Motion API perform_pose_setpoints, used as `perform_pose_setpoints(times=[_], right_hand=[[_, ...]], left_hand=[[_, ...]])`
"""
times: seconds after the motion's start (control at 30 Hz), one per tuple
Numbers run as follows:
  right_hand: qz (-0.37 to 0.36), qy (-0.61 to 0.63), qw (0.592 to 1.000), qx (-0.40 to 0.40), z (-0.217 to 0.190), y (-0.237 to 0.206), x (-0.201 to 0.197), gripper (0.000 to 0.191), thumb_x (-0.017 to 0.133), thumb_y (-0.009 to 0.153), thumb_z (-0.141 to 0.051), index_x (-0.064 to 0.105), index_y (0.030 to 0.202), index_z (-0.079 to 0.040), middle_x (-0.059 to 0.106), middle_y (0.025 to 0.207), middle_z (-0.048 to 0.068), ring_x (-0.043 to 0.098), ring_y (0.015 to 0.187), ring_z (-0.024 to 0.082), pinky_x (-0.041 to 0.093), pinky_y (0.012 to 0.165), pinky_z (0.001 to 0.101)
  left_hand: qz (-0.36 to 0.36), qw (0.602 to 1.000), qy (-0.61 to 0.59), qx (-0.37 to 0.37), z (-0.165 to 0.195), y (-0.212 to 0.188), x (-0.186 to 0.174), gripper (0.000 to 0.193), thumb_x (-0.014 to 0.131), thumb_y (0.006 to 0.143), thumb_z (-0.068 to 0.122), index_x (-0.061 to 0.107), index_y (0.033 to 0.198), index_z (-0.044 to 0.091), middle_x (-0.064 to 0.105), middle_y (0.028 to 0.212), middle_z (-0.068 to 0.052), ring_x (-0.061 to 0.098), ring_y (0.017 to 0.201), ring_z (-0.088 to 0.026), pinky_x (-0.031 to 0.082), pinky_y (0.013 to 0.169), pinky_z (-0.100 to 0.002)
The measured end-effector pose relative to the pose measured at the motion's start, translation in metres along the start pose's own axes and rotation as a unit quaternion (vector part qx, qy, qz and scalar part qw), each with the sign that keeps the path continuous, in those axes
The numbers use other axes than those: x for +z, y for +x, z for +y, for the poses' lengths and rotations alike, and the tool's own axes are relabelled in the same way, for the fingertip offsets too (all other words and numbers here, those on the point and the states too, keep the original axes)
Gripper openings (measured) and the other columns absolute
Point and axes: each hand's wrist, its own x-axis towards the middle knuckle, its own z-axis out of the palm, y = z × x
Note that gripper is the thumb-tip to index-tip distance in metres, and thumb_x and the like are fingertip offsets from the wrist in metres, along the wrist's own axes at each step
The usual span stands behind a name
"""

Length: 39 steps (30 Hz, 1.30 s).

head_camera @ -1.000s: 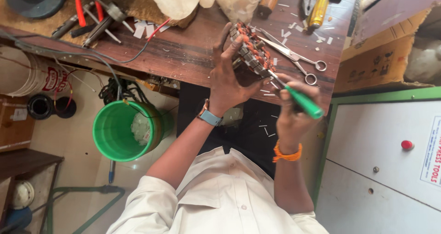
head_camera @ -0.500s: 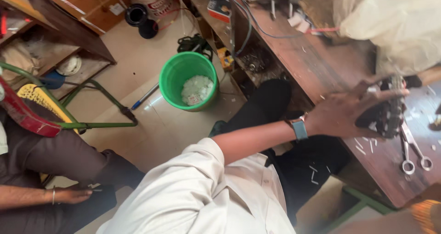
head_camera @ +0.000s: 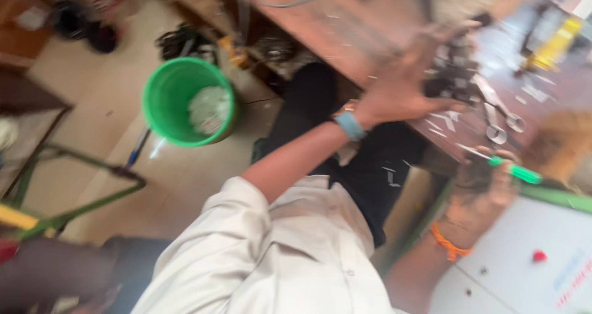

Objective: The person cuts small white insulating strips with scissors and inserts them into the slots of a motor stator. They then use a screwdriver to press the insulation into place. The person repeats this process for multiple slots.

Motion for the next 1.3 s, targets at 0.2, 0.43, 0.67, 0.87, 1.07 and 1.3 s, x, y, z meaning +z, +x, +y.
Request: perform_pose_setpoints(times=[0.2, 0.43, 0.67, 0.87, 1.07, 1.3], right_hand=[[0.026, -0.023, 0.993, -0.116, -0.041, -0.023, 0.036, 0.027, 0.071, 0.112, -0.024, 0.057, 0.128, -0.005, 0.07, 0.11, 0.016, 0.074, 0.098, 0.027, 0.064, 0.087, 0.0354], [-0.038, -0.124, 0.959, -0.251, -0.03, -0.006, 0.099, 0.031, 0.079, 0.106, -0.019, 0.06, 0.123, 0.0, 0.072, 0.109, 0.02, 0.075, 0.098, 0.026, 0.066, 0.087, 0.0353], [-0.107, -0.282, 0.896, -0.327, -0.003, 0.007, 0.131, 0.024, 0.08, 0.106, -0.011, 0.063, 0.118, 0.001, 0.075, 0.119, 0.022, 0.075, 0.101, 0.02, 0.061, 0.092, 0.027], [-0.067, -0.374, 0.855, -0.355, 0.011, 0.008, 0.14, 0.021, 0.08, 0.104, -0.007, 0.066, 0.117, 0.001, 0.076, 0.119, 0.019, 0.074, 0.105, 0.021, 0.058, 0.087, 0.0259], [-0.04, -0.395, 0.829, -0.393, 0.019, 0.005, 0.142, 0.021, 0.079, 0.103, -0.008, 0.065, 0.115, 0.001, 0.076, 0.119, 0.02, 0.075, 0.11, 0.025, 0.06, 0.09, 0.0296], [-0.034, -0.411, 0.816, -0.405, 0.023, 0.008, 0.141, 0.023, 0.079, 0.105, -0.014, 0.064, 0.114, 0.002, 0.076, 0.117, 0.02, 0.076, 0.112, 0.025, 0.061, 0.094, 0.0304]], left_hand=[[-0.005, 0.996, 0.052, -0.069, 0.016, -0.001, 0.006, 0.112, 0.093, 0.071, 0.059, 0.025, 0.157, 0.03, 0.032, 0.162, -0.008, 0.059, 0.135, -0.03, 0.064, 0.103, -0.041], [0.063, 0.989, 0.076, -0.106, 0.014, -0.001, 0.004, 0.113, 0.094, 0.071, 0.056, 0.026, 0.158, 0.028, 0.034, 0.157, -0.007, 0.057, 0.136, -0.029, 0.063, 0.105, -0.04], [0.042, 0.991, 0.084, -0.094, 0.019, -0.004, 0.0, 0.111, 0.094, 0.072, 0.051, 0.029, 0.158, 0.027, 0.034, 0.162, -0.009, 0.056, 0.14, -0.034, 0.061, 0.109, -0.044], [0.034, 0.99, 0.101, -0.098, 0.021, -0.003, 0.0, 0.117, 0.092, 0.068, 0.061, 0.026, 0.158, 0.026, 0.031, 0.163, -0.011, 0.058, 0.137, -0.035, 0.064, 0.098, -0.044], [0.035, 0.988, 0.118, -0.09, 0.022, -0.005, 0.002, 0.117, 0.091, 0.07, 0.062, 0.025, 0.159, 0.025, 0.03, 0.165, -0.009, 0.055, 0.142, -0.035, 0.064, 0.099, -0.042], [0.033, 0.991, 0.101, -0.086, 0.021, -0.006, 0.001, 0.12, 0.091, 0.069, 0.063, 0.024, 0.16, 0.024, 0.027, 0.167, -0.012, 0.057, 0.14, -0.034, 0.065, 0.099, -0.041]])
